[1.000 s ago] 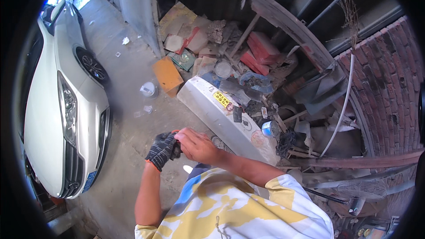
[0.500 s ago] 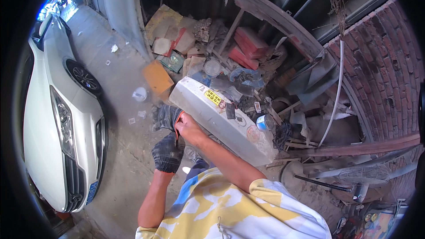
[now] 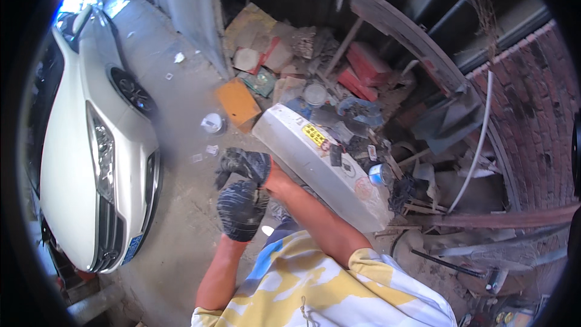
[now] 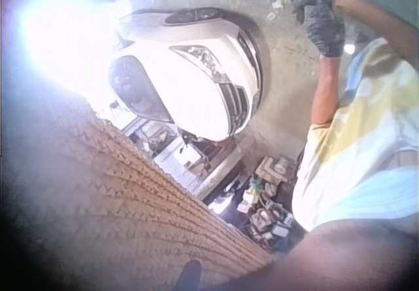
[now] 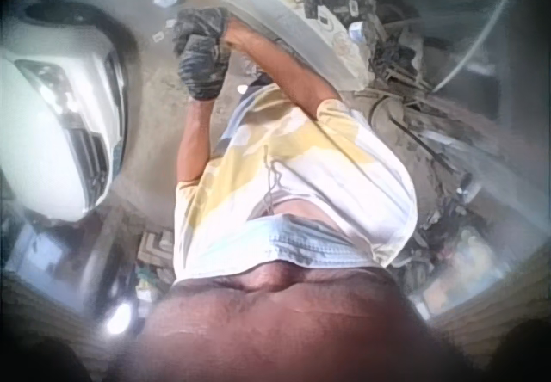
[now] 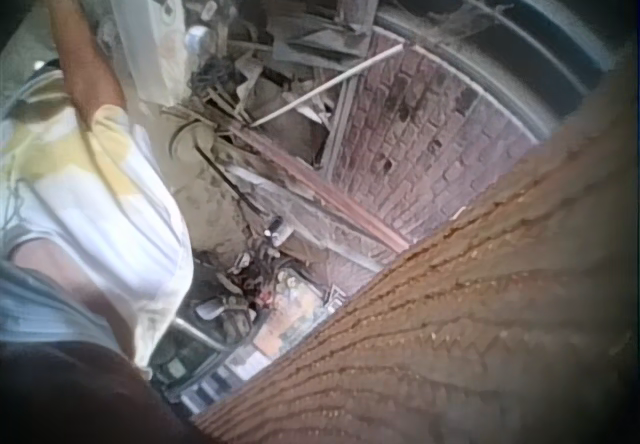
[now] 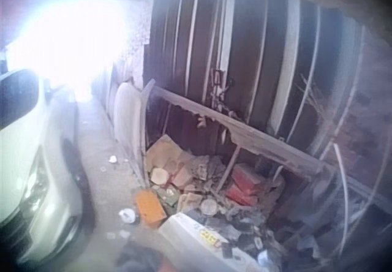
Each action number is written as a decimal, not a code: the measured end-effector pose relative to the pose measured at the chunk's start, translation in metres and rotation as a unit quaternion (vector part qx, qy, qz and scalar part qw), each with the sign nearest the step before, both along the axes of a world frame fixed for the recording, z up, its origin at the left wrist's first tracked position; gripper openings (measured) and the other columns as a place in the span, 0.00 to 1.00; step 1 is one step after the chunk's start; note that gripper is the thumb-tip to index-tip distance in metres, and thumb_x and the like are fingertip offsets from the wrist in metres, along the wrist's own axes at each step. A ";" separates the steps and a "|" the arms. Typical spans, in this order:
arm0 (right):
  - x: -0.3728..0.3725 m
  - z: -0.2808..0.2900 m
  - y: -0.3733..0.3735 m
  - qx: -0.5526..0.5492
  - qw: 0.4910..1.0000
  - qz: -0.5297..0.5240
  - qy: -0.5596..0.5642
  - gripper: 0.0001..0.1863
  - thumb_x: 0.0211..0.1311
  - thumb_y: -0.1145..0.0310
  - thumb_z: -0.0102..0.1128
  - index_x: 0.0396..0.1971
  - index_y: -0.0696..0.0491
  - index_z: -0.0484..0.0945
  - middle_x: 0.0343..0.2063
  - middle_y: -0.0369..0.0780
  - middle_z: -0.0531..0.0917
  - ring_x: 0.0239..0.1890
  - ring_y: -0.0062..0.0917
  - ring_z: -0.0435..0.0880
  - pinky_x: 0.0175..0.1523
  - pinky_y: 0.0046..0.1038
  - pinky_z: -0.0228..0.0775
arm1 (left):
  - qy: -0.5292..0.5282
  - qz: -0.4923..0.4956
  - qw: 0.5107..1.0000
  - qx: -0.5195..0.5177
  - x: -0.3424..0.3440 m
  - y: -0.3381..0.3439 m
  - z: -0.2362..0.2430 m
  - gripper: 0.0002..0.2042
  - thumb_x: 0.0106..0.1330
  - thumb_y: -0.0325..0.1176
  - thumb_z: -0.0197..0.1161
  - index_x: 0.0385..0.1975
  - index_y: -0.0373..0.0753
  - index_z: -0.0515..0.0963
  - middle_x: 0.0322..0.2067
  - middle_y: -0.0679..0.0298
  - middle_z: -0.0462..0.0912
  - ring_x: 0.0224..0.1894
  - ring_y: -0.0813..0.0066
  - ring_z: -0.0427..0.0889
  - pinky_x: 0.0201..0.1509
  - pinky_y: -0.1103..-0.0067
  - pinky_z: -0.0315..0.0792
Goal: The person puts on gloves, picks up a metal spreader and a small container of body filler, then sits on the floor. They scoop filler onto the spreader and apply it to a detached car bumper, smoothing the surface.
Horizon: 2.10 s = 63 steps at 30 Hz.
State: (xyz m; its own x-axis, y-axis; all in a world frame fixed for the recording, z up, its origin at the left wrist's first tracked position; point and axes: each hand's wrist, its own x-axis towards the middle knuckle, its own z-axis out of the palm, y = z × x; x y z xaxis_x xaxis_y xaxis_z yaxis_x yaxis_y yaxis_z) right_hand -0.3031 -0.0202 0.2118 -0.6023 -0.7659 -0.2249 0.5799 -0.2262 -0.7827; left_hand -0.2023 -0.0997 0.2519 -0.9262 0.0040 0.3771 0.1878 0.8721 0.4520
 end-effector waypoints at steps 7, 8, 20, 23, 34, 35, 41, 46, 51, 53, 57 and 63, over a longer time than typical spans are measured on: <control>0.006 -0.001 0.018 0.129 0.986 0.083 0.065 0.27 0.63 0.64 0.54 0.61 0.53 0.64 0.58 0.36 0.71 0.56 0.19 0.70 0.58 0.24 0.62 | -0.058 0.026 0.997 -0.036 0.003 0.002 -0.011 0.07 0.56 0.34 0.59 0.21 0.41 0.71 0.18 0.55 0.72 0.22 0.53 0.73 0.25 0.64 0.65; 0.005 -0.001 0.019 0.060 0.994 0.082 0.050 0.27 0.64 0.64 0.53 0.62 0.53 0.63 0.59 0.36 0.70 0.57 0.19 0.70 0.59 0.24 0.62 | -0.060 0.012 0.998 -0.003 0.006 0.003 -0.010 0.07 0.56 0.34 0.59 0.21 0.41 0.71 0.17 0.55 0.72 0.21 0.52 0.73 0.24 0.64 0.65; -0.016 -0.040 -0.025 0.109 0.918 -0.145 0.353 0.25 0.66 0.66 0.47 0.62 0.58 0.61 0.60 0.43 0.68 0.62 0.28 0.65 0.63 0.28 0.60 | -0.218 -0.073 0.970 0.077 0.021 0.012 -0.004 0.06 0.52 0.34 0.60 0.17 0.43 0.73 0.18 0.55 0.75 0.24 0.52 0.76 0.25 0.66 0.68; -0.018 -0.037 -0.021 0.471 0.669 0.120 0.563 0.29 0.66 0.55 0.46 0.61 0.59 0.62 0.62 0.48 0.63 0.65 0.36 0.61 0.67 0.32 0.52 | -0.219 -0.078 0.971 0.052 0.023 0.015 -0.016 0.05 0.49 0.35 0.61 0.17 0.44 0.74 0.18 0.56 0.75 0.24 0.52 0.75 0.25 0.66 0.68; -0.001 -0.067 -0.010 0.485 0.533 0.287 0.631 0.35 0.63 0.46 0.38 0.61 0.58 0.62 0.64 0.50 0.58 0.69 0.38 0.52 0.71 0.44 0.34 | -0.175 -0.029 0.984 0.001 0.003 0.007 -0.011 0.08 0.58 0.40 0.58 0.27 0.43 0.76 0.22 0.52 0.77 0.25 0.50 0.76 0.28 0.60 0.69; 0.005 -0.073 -0.010 0.494 0.482 0.308 0.655 0.34 0.64 0.46 0.37 0.61 0.57 0.62 0.65 0.49 0.58 0.69 0.37 0.51 0.71 0.45 0.32 | -0.176 -0.032 0.984 0.006 -0.005 0.006 -0.011 0.08 0.58 0.39 0.58 0.30 0.42 0.77 0.25 0.52 0.77 0.27 0.49 0.77 0.30 0.60 0.69; 0.035 -0.111 0.003 0.570 0.380 0.275 0.674 0.30 0.64 0.52 0.35 0.61 0.53 0.63 0.65 0.45 0.59 0.70 0.37 0.49 0.69 0.55 0.28 | -0.343 -0.090 0.933 -0.065 -0.038 0.019 -0.030 0.12 0.56 0.39 0.58 0.37 0.43 0.78 0.31 0.51 0.79 0.35 0.50 0.79 0.37 0.61 0.72; 0.024 -0.108 0.030 0.633 0.452 0.283 0.562 0.29 0.62 0.54 0.38 0.59 0.54 0.67 0.63 0.48 0.62 0.69 0.39 0.51 0.69 0.57 0.27 | -0.393 -0.133 0.908 -0.062 -0.056 0.039 -0.054 0.10 0.54 0.37 0.59 0.33 0.42 0.78 0.32 0.51 0.79 0.36 0.49 0.79 0.40 0.61 0.72; 0.017 -0.110 0.092 0.550 0.475 0.094 0.680 0.19 0.56 0.57 0.46 0.41 0.52 0.78 0.43 0.49 0.79 0.56 0.40 0.72 0.60 0.46 0.59 | -0.157 -0.318 0.933 0.057 -0.089 0.077 -0.090 0.05 0.50 0.31 0.61 0.24 0.39 0.76 0.27 0.52 0.77 0.36 0.48 0.77 0.43 0.61 0.70; 0.012 -0.134 0.111 0.489 0.485 0.056 0.723 0.15 0.55 0.59 0.46 0.34 0.51 0.77 0.35 0.47 0.79 0.45 0.37 0.74 0.50 0.44 0.61 | -0.224 -0.334 0.907 0.124 -0.102 0.090 -0.106 0.03 0.49 0.28 0.60 0.23 0.38 0.75 0.25 0.53 0.76 0.35 0.48 0.76 0.45 0.62 0.69; -0.020 -0.222 0.141 0.334 0.648 -0.049 0.683 0.10 0.53 0.63 0.46 0.21 0.51 0.74 0.20 0.42 0.78 0.25 0.32 0.77 0.29 0.38 0.66 | -0.382 -0.245 0.856 0.250 -0.118 0.109 -0.142 0.04 0.56 0.27 0.61 0.30 0.38 0.79 0.29 0.56 0.80 0.39 0.59 0.79 0.46 0.70 0.72; -0.137 -0.367 0.243 0.590 0.680 -0.145 0.411 0.09 0.56 0.68 0.46 0.27 0.54 0.77 0.22 0.44 0.81 0.25 0.33 0.79 0.29 0.30 0.71 | -0.499 -0.066 0.826 0.255 -0.170 0.096 -0.252 0.17 0.59 0.39 0.63 0.44 0.34 0.77 0.35 0.52 0.82 0.38 0.62 0.82 0.44 0.75 0.75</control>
State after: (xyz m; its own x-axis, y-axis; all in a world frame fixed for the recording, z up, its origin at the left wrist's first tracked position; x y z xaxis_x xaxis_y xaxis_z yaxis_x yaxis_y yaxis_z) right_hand -0.4404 0.2229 -0.1548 -0.9832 -0.1663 -0.0759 -0.0977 0.8290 -0.5506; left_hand -0.3719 -0.0033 0.0001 -0.7811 0.2062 -0.5894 -0.4212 0.5228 0.7411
